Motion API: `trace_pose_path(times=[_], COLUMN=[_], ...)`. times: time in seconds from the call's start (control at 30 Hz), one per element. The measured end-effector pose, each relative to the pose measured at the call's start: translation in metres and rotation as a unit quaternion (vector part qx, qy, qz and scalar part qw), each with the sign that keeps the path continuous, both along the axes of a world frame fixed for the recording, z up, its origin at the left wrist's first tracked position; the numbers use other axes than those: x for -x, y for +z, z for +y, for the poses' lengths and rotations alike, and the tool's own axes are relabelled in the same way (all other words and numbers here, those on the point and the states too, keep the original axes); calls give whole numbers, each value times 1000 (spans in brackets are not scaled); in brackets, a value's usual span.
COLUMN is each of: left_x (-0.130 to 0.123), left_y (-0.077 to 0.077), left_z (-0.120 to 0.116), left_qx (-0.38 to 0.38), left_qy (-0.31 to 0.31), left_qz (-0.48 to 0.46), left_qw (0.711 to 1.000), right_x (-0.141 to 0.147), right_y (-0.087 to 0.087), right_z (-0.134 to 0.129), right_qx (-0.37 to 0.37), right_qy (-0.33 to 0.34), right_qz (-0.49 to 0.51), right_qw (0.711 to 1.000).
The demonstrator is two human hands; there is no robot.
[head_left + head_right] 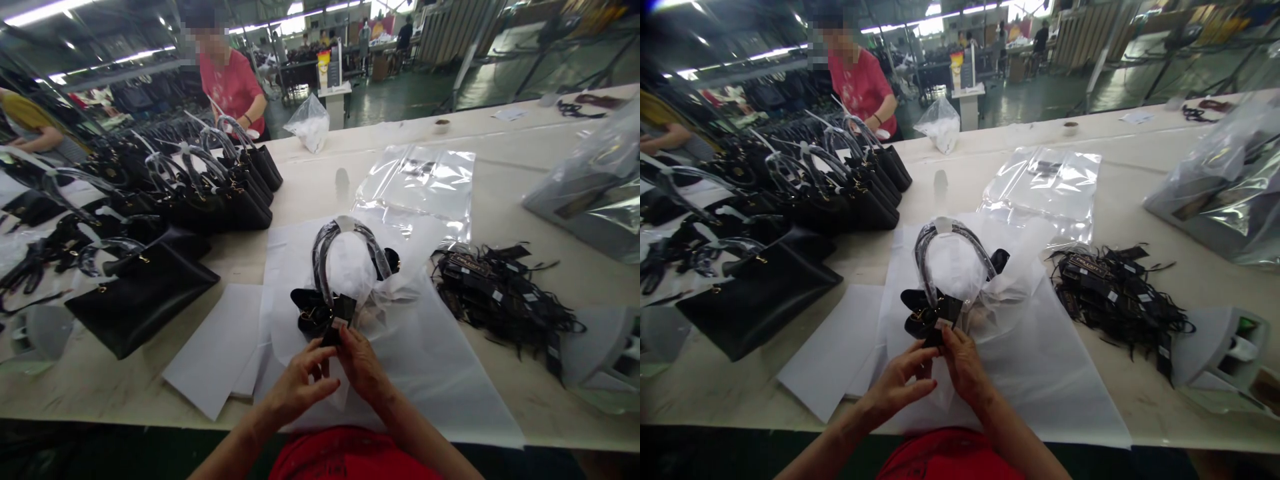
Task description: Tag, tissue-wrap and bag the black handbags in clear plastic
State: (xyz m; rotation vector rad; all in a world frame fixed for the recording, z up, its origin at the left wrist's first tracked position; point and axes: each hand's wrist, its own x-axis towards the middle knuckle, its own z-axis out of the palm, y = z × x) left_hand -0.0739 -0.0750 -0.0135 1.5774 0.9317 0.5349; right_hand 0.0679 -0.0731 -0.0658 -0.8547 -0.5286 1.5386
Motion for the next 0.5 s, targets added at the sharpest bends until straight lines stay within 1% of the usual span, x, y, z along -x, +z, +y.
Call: trace_pose_path(times=[0.03,0.07,0.1,0.17,0.23,0.3,0.37,0.4,0.43,0.5], left_x=[1,2,4,6,7,7,6,6,6,9], left_y=[2,3,4,6,7,7,7,7,7,8], left_z=[2,4,6,11,15,19,23,25,26,26], left_qx=[1,4,6,5,-13,-49,-88,-106,-122,-145], left_qy=[8,17,26,39,40,38,37,38,42,49], left_qz=[-13,-25,-34,-42,-29,0,30,47,67,109], left_qw=[1000,1000,999,998,999,998,995,992,989,982], right_x=[-3,-7,-10,-16,-18,-19,-20,-21,-22,-25], right_y=[0,1,2,5,5,3,-1,-2,-2,0], right_z=[-2,-4,-5,-6,-6,-4,-4,-4,-4,-5], right_qx=[-46,-100,-156,-254,-311,-340,-359,-359,-353,-314], right_qy=[7,12,18,18,1,-28,-53,-70,-89,-124], right_qz=[-71,-150,-227,-348,-424,-463,-473,-470,-463,-434], right_qw=[996,984,961,902,850,818,803,803,808,836])
